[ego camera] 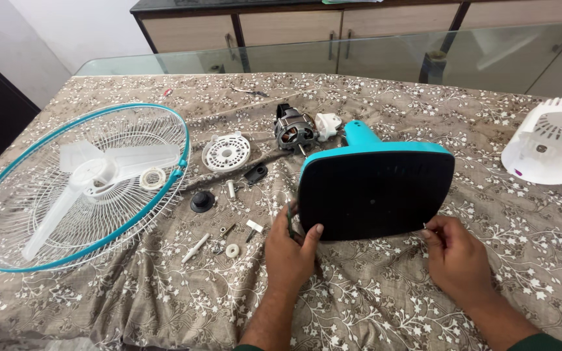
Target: The person disassembles an electric fan by removing screws from the base cover, opening the housing, and detaching internal wiring from the switch and capacitor. The fan parts are laid out on a table.
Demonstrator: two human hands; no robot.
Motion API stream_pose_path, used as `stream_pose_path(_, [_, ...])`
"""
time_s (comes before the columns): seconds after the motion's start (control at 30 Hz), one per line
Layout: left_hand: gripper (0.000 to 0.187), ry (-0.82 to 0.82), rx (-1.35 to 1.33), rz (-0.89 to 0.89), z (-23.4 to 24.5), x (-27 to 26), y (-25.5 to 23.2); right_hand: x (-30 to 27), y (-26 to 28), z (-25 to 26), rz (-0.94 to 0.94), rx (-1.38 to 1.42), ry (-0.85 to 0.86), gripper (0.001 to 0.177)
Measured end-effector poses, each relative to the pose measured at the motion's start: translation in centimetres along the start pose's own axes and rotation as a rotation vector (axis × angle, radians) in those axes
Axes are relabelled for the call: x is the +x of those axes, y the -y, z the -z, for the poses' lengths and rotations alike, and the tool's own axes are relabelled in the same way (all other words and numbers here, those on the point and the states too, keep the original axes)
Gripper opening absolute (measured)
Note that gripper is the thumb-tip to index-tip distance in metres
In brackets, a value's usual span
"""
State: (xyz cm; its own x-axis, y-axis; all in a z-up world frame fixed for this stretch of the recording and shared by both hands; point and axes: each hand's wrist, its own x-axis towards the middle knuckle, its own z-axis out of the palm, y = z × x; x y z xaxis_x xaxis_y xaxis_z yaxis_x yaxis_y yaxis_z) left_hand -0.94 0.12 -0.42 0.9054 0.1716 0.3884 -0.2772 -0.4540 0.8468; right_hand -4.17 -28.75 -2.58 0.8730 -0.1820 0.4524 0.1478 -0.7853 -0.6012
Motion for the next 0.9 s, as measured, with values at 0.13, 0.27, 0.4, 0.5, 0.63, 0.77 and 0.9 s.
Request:
stream_pose_path(0.13, [0.048, -0.167, -0.037, 0.008, 0.1, -0.4, -0.3, -0.3, 0.4, 0.2, 0.008, -0.002, 0.029, 0.017])
stream_pose_path(0.27, [0.023, 0.001, -0.118, 0.172, 0.4, -1.0, -1.9, -0.9, 2.1, 0.2, 0.057, 0.178, 0.154, 0.009])
stream_pose_path(0.4, [0.020, 0.331, -0.206, 0.055, 1.0, -3.5, -4.2, -2.1, 4.8, -0.9, 0.147, 0.405, 0.384, 0.006])
stream_pose_path(0.5, [0.019, 0.443, -0.304, -0.045, 1.5, -4.5, -4.9, -2.0, 6.3, -1.5, 0.154, 0.435, 0.526, 0.008])
stream_pose_path(0.63, [0.017, 0.506, -0.297, 0.135, 2.4, -4.9, -4.5, -1.8, 7.6, -2.0, 0.112, 0.536, 0.560, 0.006])
stream_pose_path(0.77, [0.016, 0.501, -0.329, 0.284, 2.8, -5.1, -4.1, -1.4, 8.7, -2.5, 0.048, 0.469, 0.574, 0.004])
stream_pose_path(0.9, [0.017, 0.482, -0.337, 0.317, 3.9, -5.0, -3.7, -0.9, 9.7, -3.1, 0.231, 0.446, 0.562, 0.005])
